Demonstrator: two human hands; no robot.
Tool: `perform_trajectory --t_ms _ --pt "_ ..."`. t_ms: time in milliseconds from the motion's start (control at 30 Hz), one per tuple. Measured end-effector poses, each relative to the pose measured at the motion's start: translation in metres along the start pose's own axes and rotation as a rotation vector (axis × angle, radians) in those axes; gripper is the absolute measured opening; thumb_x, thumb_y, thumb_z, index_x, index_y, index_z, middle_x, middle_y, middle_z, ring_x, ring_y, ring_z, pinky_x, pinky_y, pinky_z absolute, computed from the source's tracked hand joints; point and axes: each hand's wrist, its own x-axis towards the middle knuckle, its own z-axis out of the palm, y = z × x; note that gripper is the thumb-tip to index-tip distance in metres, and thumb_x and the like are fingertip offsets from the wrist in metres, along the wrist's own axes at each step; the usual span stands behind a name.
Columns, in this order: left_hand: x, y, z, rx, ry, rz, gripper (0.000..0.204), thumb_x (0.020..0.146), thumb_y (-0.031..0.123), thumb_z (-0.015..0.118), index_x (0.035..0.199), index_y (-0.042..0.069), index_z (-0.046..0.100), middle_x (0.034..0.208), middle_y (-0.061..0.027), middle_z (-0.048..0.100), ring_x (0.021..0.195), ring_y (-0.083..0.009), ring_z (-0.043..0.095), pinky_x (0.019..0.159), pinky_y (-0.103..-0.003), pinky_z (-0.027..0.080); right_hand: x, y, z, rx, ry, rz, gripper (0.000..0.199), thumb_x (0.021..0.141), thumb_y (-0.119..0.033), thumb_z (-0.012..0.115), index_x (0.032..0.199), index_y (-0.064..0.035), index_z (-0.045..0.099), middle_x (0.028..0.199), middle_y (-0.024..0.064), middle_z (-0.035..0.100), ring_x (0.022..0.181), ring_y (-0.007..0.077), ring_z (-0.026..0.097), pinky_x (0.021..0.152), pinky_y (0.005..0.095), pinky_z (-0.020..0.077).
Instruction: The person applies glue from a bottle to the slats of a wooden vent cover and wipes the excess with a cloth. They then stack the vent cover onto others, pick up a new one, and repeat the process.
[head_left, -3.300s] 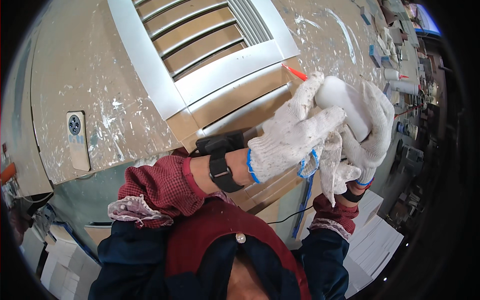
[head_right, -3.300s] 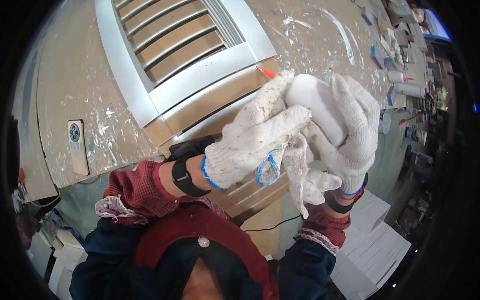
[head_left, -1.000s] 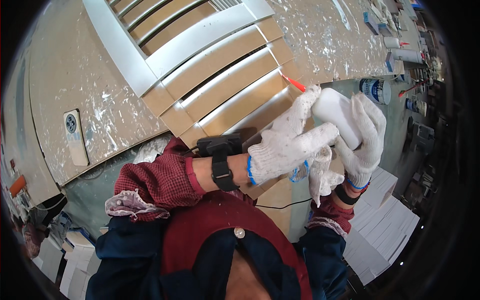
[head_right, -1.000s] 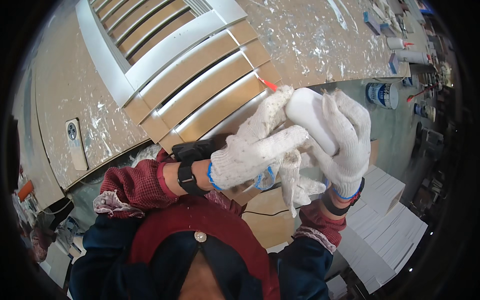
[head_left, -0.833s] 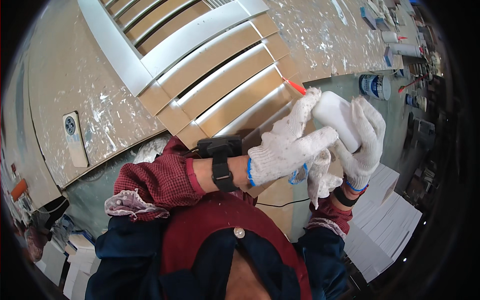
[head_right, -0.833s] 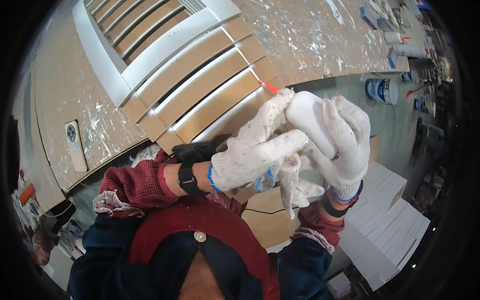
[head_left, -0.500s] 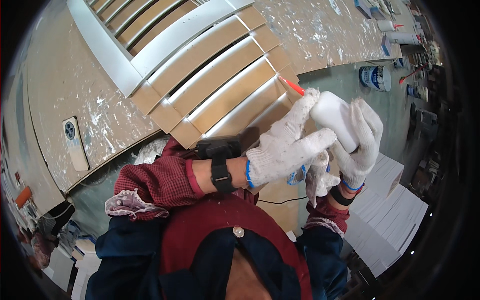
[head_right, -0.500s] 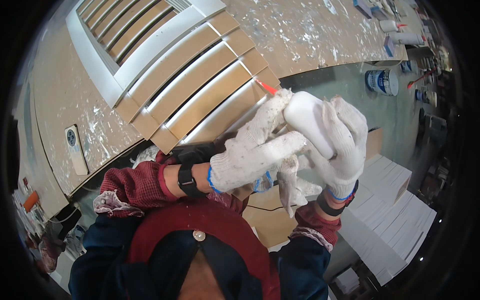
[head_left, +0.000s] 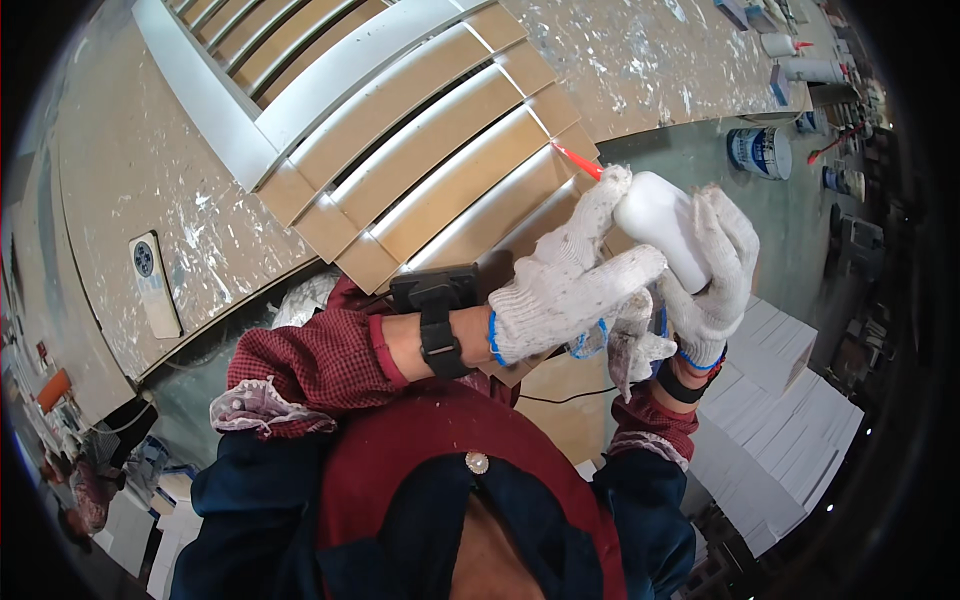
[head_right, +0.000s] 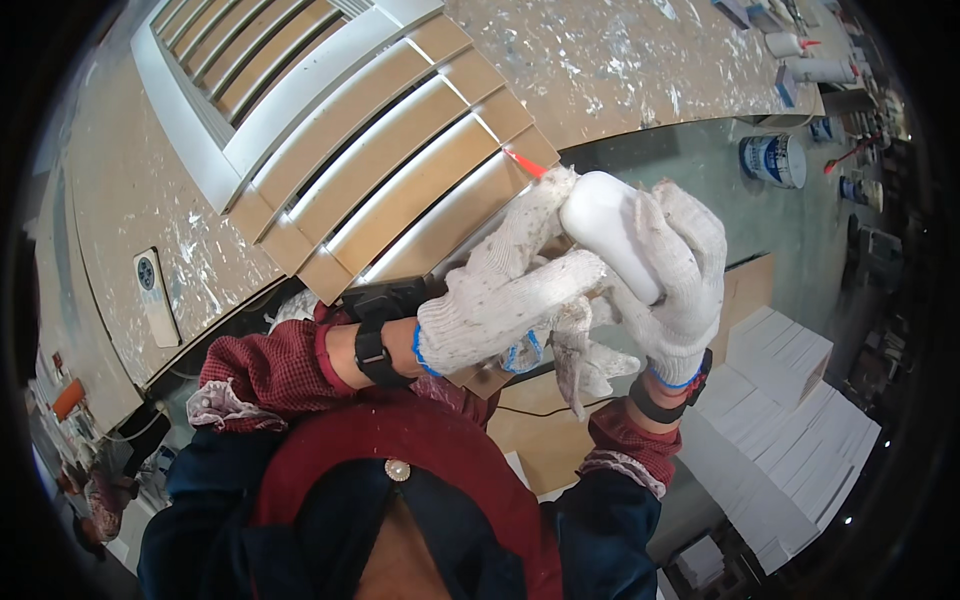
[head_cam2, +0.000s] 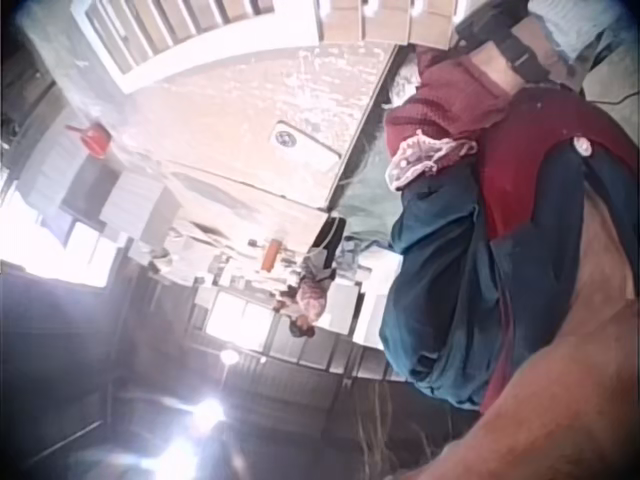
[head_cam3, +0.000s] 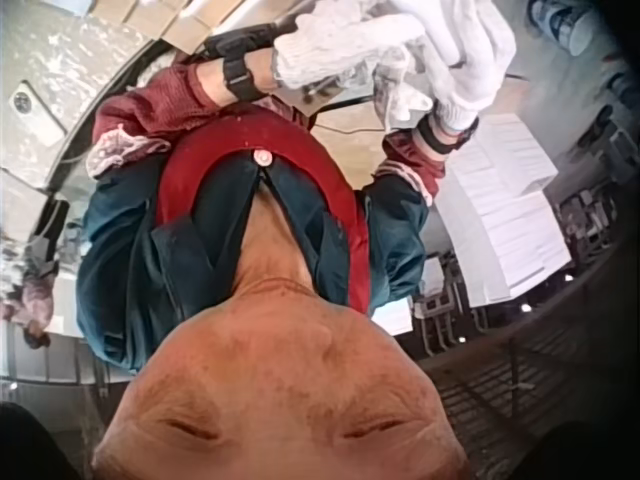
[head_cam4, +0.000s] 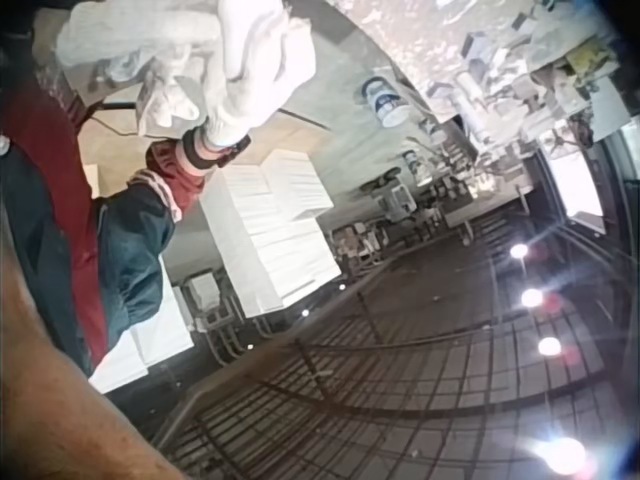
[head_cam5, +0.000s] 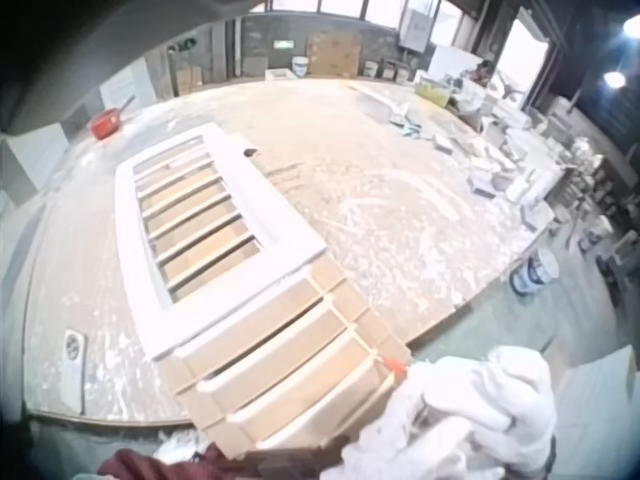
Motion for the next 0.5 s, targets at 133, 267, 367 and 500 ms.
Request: perform_trajectory --t_ms 133,267,367,500 --pt "0.001 -0.005 0.001 0.006 -0.003 -0.003 0.084 0.084 0.045 0.064 0.150 0.010 0.025 0.118 -0.0174 0.058 0.096 -0.0241 0.062 0.088 -0.033 0.047 0.000 -0.001 -0.001 -0.025 -0.023 0.020 0.062 0.067 -0.004 0.076 0.126 -0.0019 0.057 0.129 0.0206 0.053 0.120 0.0358 0.052 0.101 0.0447 0.0433" --pt "0.000 -0.007 0.001 0.003 0.003 0.021 0.083 0.085 0.043 0.065 0.150 0.009 0.026 0.124 -0.0190 0.055 0.108 -0.0243 0.060 0.094 -0.033 0.045 -0.001 0.000 -0.001 0.025 -0.007 0.032 0.063 0.066 -0.004 0.076 0.126 -0.0023 0.058 0.128 0.0208 0.053 0.121 0.0357 0.052 0.101 0.0442 0.0433" --pt "0.001 -0.009 0.001 -0.058 -0.012 0.081 0.082 0.086 0.041 0.064 0.149 0.006 0.026 0.135 -0.0199 0.049 0.123 -0.0251 0.051 0.102 -0.032 0.040 0.002 -0.003 -0.007 -0.003 -0.039 0.027 0.062 0.066 -0.004 0.077 0.126 -0.0034 0.059 0.129 0.0202 0.054 0.120 0.0358 0.052 0.101 0.0443 0.0427" --pt "0.001 -0.009 0.001 -0.126 -0.074 0.047 0.081 0.087 0.039 0.063 0.148 0.002 0.026 0.143 -0.0193 0.042 0.131 -0.0257 0.043 0.107 -0.032 0.035 0.000 -0.004 -0.015 -0.025 -0.089 0.013 0.065 0.064 -0.006 0.079 0.126 -0.0040 0.059 0.129 0.0190 0.054 0.119 0.0363 0.052 0.100 0.0450 0.0417"
